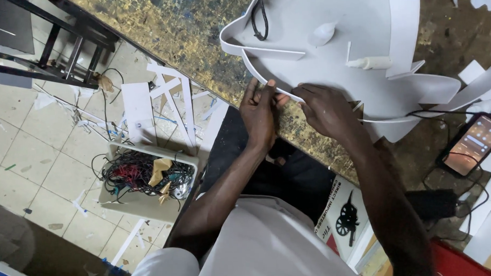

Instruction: Applying glue to the edge of a white foam cutout and attaching a thin foam border strip along its perimeter.

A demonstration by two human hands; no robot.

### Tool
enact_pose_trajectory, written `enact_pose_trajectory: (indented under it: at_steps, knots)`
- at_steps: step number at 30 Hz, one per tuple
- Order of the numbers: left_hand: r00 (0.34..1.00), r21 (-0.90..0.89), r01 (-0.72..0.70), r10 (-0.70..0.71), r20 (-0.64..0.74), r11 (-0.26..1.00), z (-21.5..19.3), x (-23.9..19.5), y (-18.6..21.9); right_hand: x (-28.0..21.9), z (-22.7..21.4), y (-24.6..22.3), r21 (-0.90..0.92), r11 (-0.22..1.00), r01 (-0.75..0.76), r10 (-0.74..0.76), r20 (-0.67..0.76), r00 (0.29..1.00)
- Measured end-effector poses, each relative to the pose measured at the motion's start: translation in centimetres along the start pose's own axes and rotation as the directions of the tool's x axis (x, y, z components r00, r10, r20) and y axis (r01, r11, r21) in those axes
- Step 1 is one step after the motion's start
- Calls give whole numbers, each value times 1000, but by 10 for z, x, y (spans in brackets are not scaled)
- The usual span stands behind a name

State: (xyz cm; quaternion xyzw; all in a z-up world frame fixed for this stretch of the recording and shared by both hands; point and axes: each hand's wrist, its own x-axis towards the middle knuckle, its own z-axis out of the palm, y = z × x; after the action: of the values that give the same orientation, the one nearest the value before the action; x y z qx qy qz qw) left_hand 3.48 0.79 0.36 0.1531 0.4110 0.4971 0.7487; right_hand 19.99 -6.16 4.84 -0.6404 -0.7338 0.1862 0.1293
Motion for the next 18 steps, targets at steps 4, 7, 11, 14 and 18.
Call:
enact_pose_trajectory:
  at_steps: [4,7,11,14,18]
  knots:
    - [999,4,-7,7,-32,1000,3,-5,-4,0,-7,-2,42,996,-74,72,52,996]
    - [999,5,-3,3,-43,1000,9,-10,1,2,-11,-4,12,995,-101,100,73,992]
    - [999,-7,22,-23,-41,1000,9,-10,0,4,-14,-6,27,993,-118,115,84,990]
    - [999,8,31,-30,-30,999,14,-16,12,4,-11,1,54,993,-107,102,89,991]
    - [999,34,28,-27,-24,999,12,-12,8,8,-17,-3,58,992,-109,104,88,991]
